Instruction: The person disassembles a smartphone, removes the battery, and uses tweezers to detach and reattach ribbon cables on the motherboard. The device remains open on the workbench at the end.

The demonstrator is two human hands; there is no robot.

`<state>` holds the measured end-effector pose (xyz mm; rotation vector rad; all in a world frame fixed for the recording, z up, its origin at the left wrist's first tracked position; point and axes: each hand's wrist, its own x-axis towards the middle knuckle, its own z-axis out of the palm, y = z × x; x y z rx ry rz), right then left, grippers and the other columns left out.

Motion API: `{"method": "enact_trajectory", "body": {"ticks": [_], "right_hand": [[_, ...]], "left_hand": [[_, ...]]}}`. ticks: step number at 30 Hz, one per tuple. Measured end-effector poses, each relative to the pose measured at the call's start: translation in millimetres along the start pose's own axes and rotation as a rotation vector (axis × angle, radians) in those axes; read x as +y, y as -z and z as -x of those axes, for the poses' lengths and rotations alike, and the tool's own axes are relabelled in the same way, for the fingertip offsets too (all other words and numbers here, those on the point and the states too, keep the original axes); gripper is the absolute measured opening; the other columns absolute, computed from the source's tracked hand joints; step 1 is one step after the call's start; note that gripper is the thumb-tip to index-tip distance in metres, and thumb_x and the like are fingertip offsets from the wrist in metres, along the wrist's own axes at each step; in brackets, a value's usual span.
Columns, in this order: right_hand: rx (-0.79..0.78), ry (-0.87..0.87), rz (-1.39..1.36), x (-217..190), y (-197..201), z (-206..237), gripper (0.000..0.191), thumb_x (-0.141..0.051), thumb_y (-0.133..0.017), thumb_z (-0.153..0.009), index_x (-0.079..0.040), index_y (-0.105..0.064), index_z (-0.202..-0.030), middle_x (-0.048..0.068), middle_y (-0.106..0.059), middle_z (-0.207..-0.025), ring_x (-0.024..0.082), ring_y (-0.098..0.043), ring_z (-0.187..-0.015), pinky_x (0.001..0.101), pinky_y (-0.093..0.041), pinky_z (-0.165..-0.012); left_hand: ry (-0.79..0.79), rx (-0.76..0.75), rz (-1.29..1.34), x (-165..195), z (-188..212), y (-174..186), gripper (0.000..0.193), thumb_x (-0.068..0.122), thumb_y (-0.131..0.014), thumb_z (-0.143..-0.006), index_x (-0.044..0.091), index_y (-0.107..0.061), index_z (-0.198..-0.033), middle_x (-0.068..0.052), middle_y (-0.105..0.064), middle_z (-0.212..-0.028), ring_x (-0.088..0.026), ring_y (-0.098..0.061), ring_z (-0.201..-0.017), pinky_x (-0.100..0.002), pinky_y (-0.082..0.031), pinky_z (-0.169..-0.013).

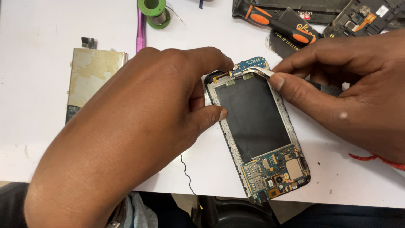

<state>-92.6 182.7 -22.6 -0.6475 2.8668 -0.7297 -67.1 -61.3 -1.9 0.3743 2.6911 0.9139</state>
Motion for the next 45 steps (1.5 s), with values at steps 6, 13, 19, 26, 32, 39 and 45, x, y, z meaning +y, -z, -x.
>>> {"method": "enact_trajectory", "body": {"ticks": [6, 13, 19, 26, 32, 39, 45], "right_hand": [[-0.007, -0.037, 0.002, -1, 0, 1, 0.020, -0.023, -0.072, -0.091, -0.009, -0.082, -0.102, 0.006, -0.071, -0.071, 0.012, -0.066, -0.055, 0.0262, -0.050, -0.044], [0.018, -0.055, -0.059, -4, -1, 1, 0.019, -0.022, -0.074, -0.092, -0.008, -0.082, -0.103, 0.006, -0.073, -0.076, 0.011, -0.068, -0.062, 0.0232, -0.056, -0.051], [0.000, -0.163, -0.102, -6, -3, 0, 0.021, -0.022, -0.074, -0.089, -0.009, -0.083, -0.104, 0.005, -0.074, -0.077, 0.011, -0.070, -0.063, 0.0225, -0.057, -0.050], [0.008, -0.136, -0.172, -5, -2, 0, 0.019, -0.021, -0.076, -0.093, -0.007, -0.081, -0.105, 0.005, -0.074, -0.080, 0.007, -0.073, -0.065, 0.0203, -0.058, -0.055], [0.033, -0.137, -0.187, -7, -1, 2, 0.019, -0.019, -0.075, -0.093, -0.005, -0.080, -0.104, 0.006, -0.072, -0.076, 0.008, -0.068, -0.060, 0.0227, -0.053, -0.049], [0.160, 0.006, -0.474, -8, 4, 4, 0.024, -0.015, -0.052, -0.107, -0.003, -0.060, -0.127, -0.002, -0.064, -0.088, 0.000, -0.053, -0.067, 0.0185, -0.046, -0.058], [0.127, 0.132, -0.138, -9, 2, 3, 0.015, -0.011, -0.079, -0.089, -0.004, -0.076, -0.102, 0.001, -0.062, -0.065, 0.006, -0.045, -0.051, 0.0248, -0.036, -0.044]], "left_hand": [[-0.005, -0.001, 0.000, -1, 0, -1, 0.048, 0.023, -0.078, -0.084, 0.016, -0.069, -0.130, -0.003, -0.073, -0.066, -0.018, -0.066, -0.056, -0.036, -0.049, -0.054], [0.027, -0.016, 0.069, 1, -2, 0, 0.048, 0.021, -0.078, -0.083, 0.015, -0.069, -0.129, -0.004, -0.074, -0.065, -0.018, -0.066, -0.057, -0.036, -0.050, -0.054], [0.031, -0.018, 0.089, 4, -2, 3, 0.048, 0.020, -0.079, -0.081, 0.014, -0.070, -0.128, -0.006, -0.073, -0.065, -0.019, -0.066, -0.058, -0.037, -0.053, -0.053], [0.065, -0.040, 0.126, 5, -2, 4, 0.048, 0.021, -0.079, -0.080, 0.016, -0.070, -0.127, -0.005, -0.073, -0.065, -0.019, -0.067, -0.060, -0.037, -0.053, -0.054], [0.034, -0.024, 0.125, 4, 0, 5, 0.048, 0.021, -0.078, -0.081, 0.015, -0.069, -0.127, -0.006, -0.073, -0.067, -0.020, -0.068, -0.062, -0.038, -0.053, -0.057], [0.027, -0.037, 0.103, 5, 0, 7, 0.045, 0.022, -0.077, -0.081, 0.015, -0.069, -0.125, -0.006, -0.074, -0.070, -0.023, -0.073, -0.062, -0.039, -0.053, -0.060], [0.035, -0.049, 0.101, 10, 1, 12, 0.048, 0.023, -0.077, -0.082, 0.012, -0.065, -0.127, -0.007, -0.074, -0.070, -0.024, -0.073, -0.064, -0.040, -0.053, -0.061]]}}
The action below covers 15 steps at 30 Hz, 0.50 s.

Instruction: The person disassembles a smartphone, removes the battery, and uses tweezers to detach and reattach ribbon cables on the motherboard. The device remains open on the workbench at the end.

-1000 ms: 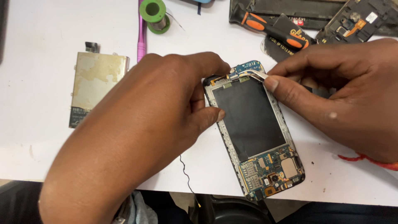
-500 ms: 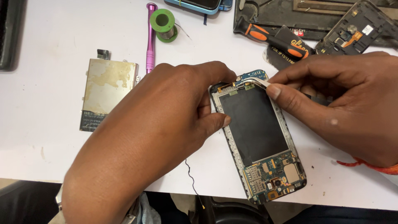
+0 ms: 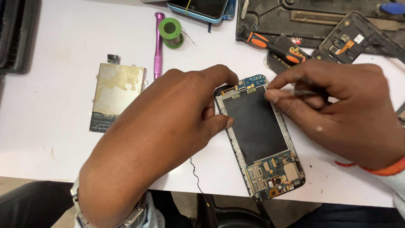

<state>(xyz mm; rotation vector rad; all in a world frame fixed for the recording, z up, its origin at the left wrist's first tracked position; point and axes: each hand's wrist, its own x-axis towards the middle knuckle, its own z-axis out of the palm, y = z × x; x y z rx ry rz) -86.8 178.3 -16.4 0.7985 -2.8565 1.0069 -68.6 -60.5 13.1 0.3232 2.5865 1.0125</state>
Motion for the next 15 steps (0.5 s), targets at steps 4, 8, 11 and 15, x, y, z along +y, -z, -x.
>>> {"method": "enact_trajectory", "body": {"ticks": [4, 8, 11, 15], "right_hand": [[-0.025, 0.068, -0.005, 4.7, -5.0, -4.2, 0.021, -0.008, -0.081, -0.084, -0.007, -0.077, -0.104, 0.000, -0.072, -0.076, 0.002, -0.051, -0.051, 0.0215, -0.039, -0.044], [-0.085, 0.009, 0.026, 6.4, -5.6, -4.0, 0.025, -0.007, -0.082, -0.079, -0.009, -0.079, -0.104, 0.001, -0.071, -0.070, 0.007, -0.051, -0.053, 0.0232, -0.039, -0.044], [-0.097, -0.018, 0.042, 7.4, -6.3, -5.2, 0.028, -0.008, -0.082, -0.077, -0.010, -0.080, -0.104, 0.001, -0.070, -0.071, 0.008, -0.053, -0.054, 0.0241, -0.039, -0.044], [-0.130, 0.070, 0.026, 8.9, -6.9, -6.4, 0.030, -0.007, -0.079, -0.077, -0.009, -0.078, -0.107, 0.001, -0.068, -0.074, 0.005, -0.059, -0.056, 0.0236, -0.043, -0.046]], "left_hand": [[0.037, -0.020, 0.000, 1.4, 0.4, 2.2, 0.048, 0.022, -0.076, -0.082, 0.009, -0.062, -0.125, -0.008, -0.073, -0.069, -0.025, -0.073, -0.064, -0.041, -0.053, -0.062], [0.086, -0.055, -0.034, -2.2, 0.9, 2.0, 0.043, 0.025, -0.076, -0.083, 0.009, -0.060, -0.119, -0.009, -0.073, -0.075, -0.027, -0.073, -0.072, -0.043, -0.053, -0.066], [0.030, -0.007, -0.049, -5.3, 1.8, 1.8, 0.041, 0.026, -0.077, -0.084, 0.004, -0.058, -0.114, -0.012, -0.072, -0.078, -0.032, -0.070, -0.078, -0.047, -0.051, -0.067], [0.095, -0.056, -0.124, -6.2, 2.1, 2.7, 0.042, 0.035, -0.081, -0.082, 0.004, -0.061, -0.100, -0.015, -0.070, -0.078, -0.033, -0.070, -0.080, -0.047, -0.053, -0.069]]}}
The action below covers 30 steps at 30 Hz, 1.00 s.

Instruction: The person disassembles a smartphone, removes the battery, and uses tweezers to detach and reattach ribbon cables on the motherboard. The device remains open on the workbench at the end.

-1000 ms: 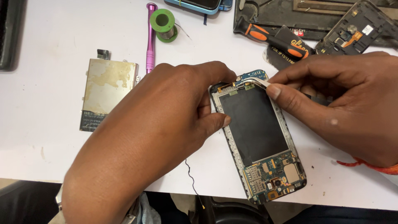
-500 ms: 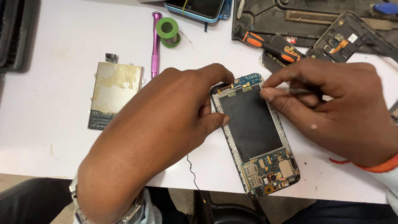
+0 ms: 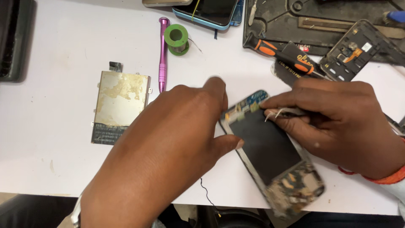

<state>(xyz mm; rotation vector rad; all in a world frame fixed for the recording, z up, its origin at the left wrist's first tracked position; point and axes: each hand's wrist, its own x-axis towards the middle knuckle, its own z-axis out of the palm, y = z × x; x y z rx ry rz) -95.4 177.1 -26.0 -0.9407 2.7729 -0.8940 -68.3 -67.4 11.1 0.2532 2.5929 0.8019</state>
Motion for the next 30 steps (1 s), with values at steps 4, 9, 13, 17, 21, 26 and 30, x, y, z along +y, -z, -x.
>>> {"method": "enact_trajectory", "body": {"ticks": [4, 9, 13, 17, 21, 26, 30], "right_hand": [[-0.044, -0.027, 0.039, 0, -3, 2, 0.028, -0.005, -0.081, -0.076, -0.009, -0.080, -0.104, 0.002, -0.067, -0.069, 0.009, -0.056, -0.055, 0.0261, -0.041, -0.043], [-0.070, 0.047, -0.030, 1, -4, 5, 0.027, -0.005, -0.080, -0.078, -0.007, -0.078, -0.105, 0.000, -0.068, -0.073, 0.007, -0.059, -0.057, 0.0233, -0.041, -0.041], [-0.108, 0.181, 0.050, 8, -2, 4, 0.030, -0.008, -0.085, -0.076, -0.009, -0.080, -0.105, 0.000, -0.066, -0.070, 0.009, -0.061, -0.053, 0.0281, -0.041, -0.041], [-0.151, 0.411, 0.172, 15, 3, 4, 0.048, -0.015, -0.085, -0.067, -0.010, -0.079, -0.114, 0.000, -0.063, -0.069, 0.013, -0.060, -0.052, 0.0324, -0.043, -0.042], [-0.191, 0.465, 0.319, 18, 3, 4, 0.061, -0.023, -0.085, -0.059, -0.013, -0.077, -0.118, -0.001, -0.059, -0.062, 0.015, -0.057, -0.047, 0.0346, -0.040, -0.037], [-0.177, 0.500, 0.367, 15, 2, 5, 0.067, -0.029, -0.085, -0.059, -0.011, -0.074, -0.123, -0.001, -0.057, -0.063, 0.015, -0.055, -0.047, 0.0349, -0.039, -0.036], [-0.174, 0.493, 0.368, 11, 2, 4, 0.062, -0.032, -0.085, -0.068, -0.010, -0.074, -0.124, -0.001, -0.057, -0.063, 0.015, -0.054, -0.047, 0.0350, -0.040, -0.037]], "left_hand": [[0.093, -0.100, -0.078, 3, 0, 2, 0.040, 0.044, -0.080, -0.083, 0.007, -0.067, -0.085, -0.013, -0.069, -0.075, -0.031, -0.070, -0.076, -0.046, -0.053, -0.070], [0.182, -0.209, -0.127, 6, -3, 5, 0.040, 0.046, -0.079, -0.085, 0.008, -0.069, -0.076, -0.013, -0.067, -0.068, -0.029, -0.069, -0.072, -0.044, -0.052, -0.071], [0.141, -0.182, -0.116, 6, -3, 9, 0.040, 0.045, -0.080, -0.085, 0.008, -0.068, -0.076, -0.012, -0.065, -0.067, -0.027, -0.069, -0.069, -0.043, -0.053, -0.067], [0.169, -0.219, -0.076, 4, -1, 9, 0.039, 0.042, -0.079, -0.084, 0.007, -0.066, -0.076, -0.012, -0.065, -0.068, -0.025, -0.069, -0.068, -0.041, -0.053, -0.065], [0.056, -0.095, -0.029, -3, 1, 4, 0.039, 0.040, -0.081, -0.080, 0.005, -0.065, -0.074, -0.013, -0.064, -0.067, -0.027, -0.067, -0.065, -0.043, -0.052, -0.063], [-0.053, 0.026, 0.000, -11, 5, -3, 0.039, 0.039, -0.084, -0.078, 0.005, -0.066, -0.073, -0.014, -0.064, -0.068, -0.029, -0.066, -0.066, -0.045, -0.051, -0.062], [-0.008, -0.015, 0.018, -13, 5, -5, 0.038, 0.039, -0.083, -0.078, 0.006, -0.065, -0.075, -0.013, -0.064, -0.069, -0.027, -0.067, -0.068, -0.044, -0.051, -0.063]]}}
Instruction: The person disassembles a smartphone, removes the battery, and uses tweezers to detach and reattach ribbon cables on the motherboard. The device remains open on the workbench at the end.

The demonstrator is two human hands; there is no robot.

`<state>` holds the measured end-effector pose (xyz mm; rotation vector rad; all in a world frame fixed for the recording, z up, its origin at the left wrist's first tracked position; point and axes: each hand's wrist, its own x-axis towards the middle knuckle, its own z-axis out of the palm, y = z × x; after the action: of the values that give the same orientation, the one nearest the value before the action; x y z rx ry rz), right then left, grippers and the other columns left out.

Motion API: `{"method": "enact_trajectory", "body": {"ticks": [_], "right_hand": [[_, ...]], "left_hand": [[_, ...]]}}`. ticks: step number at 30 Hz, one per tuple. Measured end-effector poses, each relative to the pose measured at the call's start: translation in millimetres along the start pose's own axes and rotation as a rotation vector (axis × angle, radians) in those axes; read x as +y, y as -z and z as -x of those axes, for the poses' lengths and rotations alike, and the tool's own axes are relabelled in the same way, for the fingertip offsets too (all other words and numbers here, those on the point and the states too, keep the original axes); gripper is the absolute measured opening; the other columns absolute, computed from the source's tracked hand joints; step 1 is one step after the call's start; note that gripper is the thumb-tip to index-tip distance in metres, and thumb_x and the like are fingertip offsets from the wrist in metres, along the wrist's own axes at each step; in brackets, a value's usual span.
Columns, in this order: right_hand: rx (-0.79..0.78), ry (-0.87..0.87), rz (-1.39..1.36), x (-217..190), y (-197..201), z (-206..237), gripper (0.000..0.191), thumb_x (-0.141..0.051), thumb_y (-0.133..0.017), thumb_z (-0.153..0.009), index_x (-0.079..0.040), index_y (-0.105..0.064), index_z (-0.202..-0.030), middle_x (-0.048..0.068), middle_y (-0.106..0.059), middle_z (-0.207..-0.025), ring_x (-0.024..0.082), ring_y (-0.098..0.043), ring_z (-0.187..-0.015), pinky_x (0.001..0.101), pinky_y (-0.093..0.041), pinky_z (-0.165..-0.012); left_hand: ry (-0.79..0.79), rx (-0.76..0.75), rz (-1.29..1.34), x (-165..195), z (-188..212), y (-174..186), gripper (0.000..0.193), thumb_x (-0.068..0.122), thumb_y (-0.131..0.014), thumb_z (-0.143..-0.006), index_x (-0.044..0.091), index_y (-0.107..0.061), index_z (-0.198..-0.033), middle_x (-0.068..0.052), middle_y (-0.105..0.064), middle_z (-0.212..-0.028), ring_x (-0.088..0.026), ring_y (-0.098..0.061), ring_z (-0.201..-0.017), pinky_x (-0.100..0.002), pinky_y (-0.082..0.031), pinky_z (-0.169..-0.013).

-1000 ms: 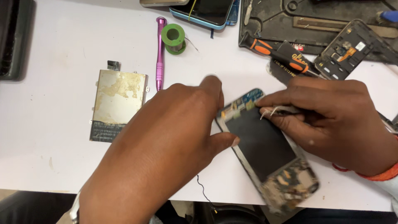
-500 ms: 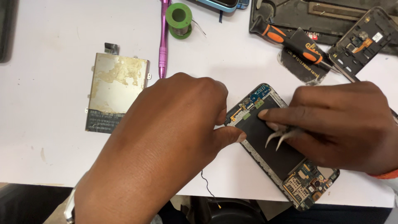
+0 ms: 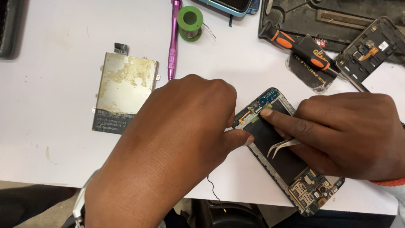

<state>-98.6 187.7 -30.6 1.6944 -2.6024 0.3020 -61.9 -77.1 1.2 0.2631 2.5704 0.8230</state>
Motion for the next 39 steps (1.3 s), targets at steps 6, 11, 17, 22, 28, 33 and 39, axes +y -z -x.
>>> {"method": "enact_trajectory", "body": {"ticks": [6, 11, 17, 22, 28, 33, 39], "right_hand": [[0.002, -0.012, -0.023, -2, 1, -3, 0.058, -0.030, -0.084, -0.071, -0.008, -0.073, -0.124, 0.000, -0.059, -0.066, 0.015, -0.057, -0.049, 0.0342, -0.042, -0.039], [-0.031, -0.022, -0.016, -2, 2, -3, 0.058, -0.029, -0.084, -0.069, -0.009, -0.074, -0.122, 0.001, -0.061, -0.066, 0.015, -0.059, -0.050, 0.0335, -0.044, -0.039], [0.020, -0.014, -0.003, -1, -1, -3, 0.057, -0.030, -0.085, -0.070, -0.010, -0.074, -0.123, 0.000, -0.058, -0.064, 0.015, -0.056, -0.049, 0.0344, -0.042, -0.039], [0.000, -0.011, -0.002, -1, -1, -1, 0.057, -0.031, -0.085, -0.069, -0.011, -0.075, -0.121, 0.000, -0.058, -0.063, 0.015, -0.056, -0.047, 0.0346, -0.040, -0.037], [0.020, 0.028, -0.010, 2, -1, -1, 0.055, -0.032, -0.084, -0.069, -0.010, -0.075, -0.119, -0.001, -0.059, -0.065, 0.014, -0.055, -0.047, 0.0337, -0.040, -0.037], [0.020, 0.025, -0.010, 3, -2, 1, 0.057, -0.029, -0.085, -0.069, -0.010, -0.074, -0.121, -0.001, -0.058, -0.065, 0.013, -0.055, -0.048, 0.0334, -0.040, -0.037], [0.011, 0.015, -0.022, 5, -3, 3, 0.056, -0.021, -0.085, -0.065, -0.011, -0.074, -0.119, -0.001, -0.058, -0.066, 0.013, -0.055, -0.048, 0.0332, -0.040, -0.037]], "left_hand": [[-0.050, 0.048, 0.001, -1, 1, -1, 0.038, 0.039, -0.084, -0.078, 0.005, -0.065, -0.077, -0.014, -0.065, -0.071, -0.029, -0.066, -0.072, -0.045, -0.051, -0.065], [-0.040, 0.030, -0.019, -4, 1, -3, 0.038, 0.040, -0.083, -0.079, 0.006, -0.066, -0.077, -0.014, -0.065, -0.072, -0.029, -0.067, -0.075, -0.045, -0.051, -0.067], [-0.042, 0.064, 0.011, -3, 1, -3, 0.037, 0.038, -0.084, -0.078, 0.006, -0.066, -0.079, -0.014, -0.065, -0.073, -0.030, -0.067, -0.075, -0.045, -0.051, -0.066], [-0.008, 0.021, 0.006, 2, 0, 1, 0.036, 0.037, -0.084, -0.077, 0.006, -0.067, -0.076, -0.014, -0.066, -0.070, -0.029, -0.068, -0.070, -0.044, -0.052, -0.064], [0.029, -0.030, 0.001, 3, -1, 2, 0.036, 0.037, -0.083, -0.077, 0.006, -0.066, -0.075, -0.013, -0.065, -0.068, -0.028, -0.068, -0.068, -0.043, -0.052, -0.063], [-0.115, 0.109, 0.001, -3, -1, -4, 0.036, 0.037, -0.082, -0.081, 0.005, -0.066, -0.076, -0.014, -0.065, -0.067, -0.033, -0.066, -0.069, -0.047, -0.049, -0.062], [-0.202, 0.294, 0.088, -4, -6, -15, 0.026, 0.030, -0.073, -0.093, 0.008, -0.067, -0.081, -0.013, -0.066, -0.071, -0.037, -0.065, -0.072, -0.051, -0.046, -0.063]]}}
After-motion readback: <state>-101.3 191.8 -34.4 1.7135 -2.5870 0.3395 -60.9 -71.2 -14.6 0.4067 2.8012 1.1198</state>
